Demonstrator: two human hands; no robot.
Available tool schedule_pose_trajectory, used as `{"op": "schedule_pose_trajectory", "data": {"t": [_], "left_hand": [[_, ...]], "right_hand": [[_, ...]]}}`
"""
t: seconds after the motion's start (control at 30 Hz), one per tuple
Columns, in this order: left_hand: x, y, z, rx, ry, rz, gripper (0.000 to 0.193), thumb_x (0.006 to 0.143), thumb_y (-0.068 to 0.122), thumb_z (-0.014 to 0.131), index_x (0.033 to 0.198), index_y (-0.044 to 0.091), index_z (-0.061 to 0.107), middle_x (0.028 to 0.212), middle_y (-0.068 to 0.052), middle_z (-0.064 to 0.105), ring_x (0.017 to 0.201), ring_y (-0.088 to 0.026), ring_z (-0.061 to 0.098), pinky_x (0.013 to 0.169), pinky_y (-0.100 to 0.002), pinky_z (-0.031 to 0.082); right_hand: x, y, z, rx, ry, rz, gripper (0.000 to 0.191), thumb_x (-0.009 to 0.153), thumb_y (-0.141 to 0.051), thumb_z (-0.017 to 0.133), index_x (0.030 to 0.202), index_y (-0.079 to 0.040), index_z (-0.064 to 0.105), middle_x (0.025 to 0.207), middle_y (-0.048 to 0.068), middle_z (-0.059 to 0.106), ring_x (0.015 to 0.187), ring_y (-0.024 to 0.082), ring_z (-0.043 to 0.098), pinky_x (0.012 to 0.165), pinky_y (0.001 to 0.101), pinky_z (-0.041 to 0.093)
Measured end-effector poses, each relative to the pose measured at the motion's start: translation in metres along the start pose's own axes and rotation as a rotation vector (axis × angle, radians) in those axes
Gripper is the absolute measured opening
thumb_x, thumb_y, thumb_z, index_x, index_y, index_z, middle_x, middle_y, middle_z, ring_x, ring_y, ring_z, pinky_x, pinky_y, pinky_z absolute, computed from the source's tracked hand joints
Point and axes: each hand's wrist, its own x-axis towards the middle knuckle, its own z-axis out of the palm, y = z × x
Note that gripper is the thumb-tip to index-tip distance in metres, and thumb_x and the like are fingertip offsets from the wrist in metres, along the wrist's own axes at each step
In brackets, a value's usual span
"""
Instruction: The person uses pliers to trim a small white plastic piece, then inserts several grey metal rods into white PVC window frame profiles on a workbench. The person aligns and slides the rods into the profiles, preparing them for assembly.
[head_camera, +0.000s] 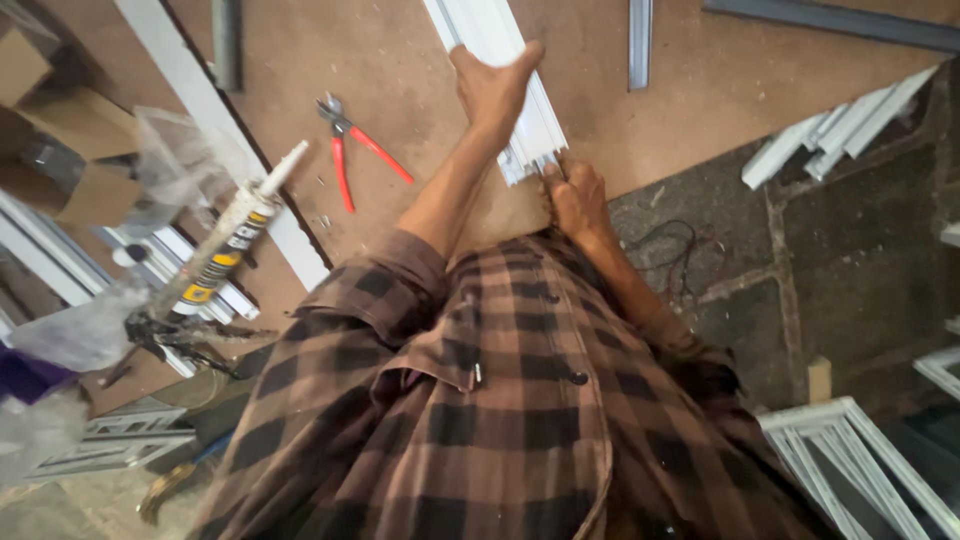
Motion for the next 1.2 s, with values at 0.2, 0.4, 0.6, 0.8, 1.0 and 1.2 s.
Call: {"op": "schedule_pose_trajectory", "data": {"t": [0.2, 0.4, 0.6, 0.8, 1.0, 1.2], "left_hand": [[-0.013, 0.008, -0.003, 0.01, -0.015, -0.011, 0.094, 0.061, 0.044, 0.089, 0.126, -0.007, 0.045, 0.117, -0.029, 0.066, 0.11, -0.039, 0.067, 0.094, -0.045, 0.055], [-0.022, 0.026, -0.014, -0.016, -0.045, -0.091, 0.093, 0.061, 0.038, 0.086, 0.128, -0.008, 0.041, 0.112, -0.03, 0.067, 0.101, -0.039, 0.071, 0.088, -0.045, 0.059], [-0.027, 0.025, -0.015, -0.014, -0.043, -0.108, 0.088, 0.061, 0.038, 0.087, 0.123, -0.006, 0.043, 0.11, -0.029, 0.067, 0.1, -0.039, 0.071, 0.088, -0.045, 0.058], [-0.025, 0.021, -0.015, -0.011, -0.039, -0.065, 0.086, 0.063, 0.038, 0.088, 0.122, -0.006, 0.044, 0.11, -0.03, 0.067, 0.101, -0.039, 0.071, 0.09, -0.045, 0.057], [-0.022, 0.015, -0.008, 0.01, -0.013, -0.096, 0.088, 0.062, 0.035, 0.091, 0.126, -0.005, 0.045, 0.113, -0.028, 0.066, 0.104, -0.04, 0.068, 0.091, -0.045, 0.056], [-0.01, 0.01, 0.002, -0.05, 0.017, -0.099, 0.092, 0.057, 0.028, 0.092, 0.127, -0.008, 0.044, 0.117, -0.028, 0.064, 0.106, -0.038, 0.068, 0.092, -0.043, 0.057]], "right_hand": [[0.034, 0.022, 0.015, -0.524, 0.069, -0.304, 0.045, 0.105, -0.036, 0.054, 0.091, 0.004, 0.07, 0.098, 0.034, 0.067, 0.095, 0.054, 0.063, 0.086, 0.0596, 0.048], [0.026, 0.002, 0.009, -0.006, -0.023, 0.023, 0.047, 0.099, -0.035, 0.056, 0.073, 0.002, 0.069, 0.059, 0.016, 0.066, 0.052, 0.031, 0.065, 0.054, 0.0452, 0.05], [0.021, -0.005, 0.009, 0.04, -0.026, 0.042, 0.043, 0.099, -0.032, 0.057, 0.072, -0.001, 0.069, 0.053, 0.009, 0.064, 0.041, 0.019, 0.061, 0.043, 0.0343, 0.048], [0.021, 0.0, 0.011, 0.335, -0.109, 0.104, 0.038, 0.101, -0.028, 0.059, 0.076, 0.002, 0.063, 0.054, 0.006, 0.056, 0.039, 0.017, 0.05, 0.038, 0.0363, 0.038], [0.018, 0.0, 0.007, 0.211, -0.122, 0.044, 0.04, 0.101, -0.032, 0.055, 0.077, -0.002, 0.063, 0.052, 0.007, 0.056, 0.037, 0.017, 0.05, 0.036, 0.0343, 0.039], [0.009, 0.011, 0.004, 0.313, -0.143, 0.093, 0.038, 0.103, -0.034, 0.055, 0.086, -0.001, 0.062, 0.055, 0.005, 0.052, 0.039, 0.015, 0.046, 0.037, 0.034, 0.037]]}}
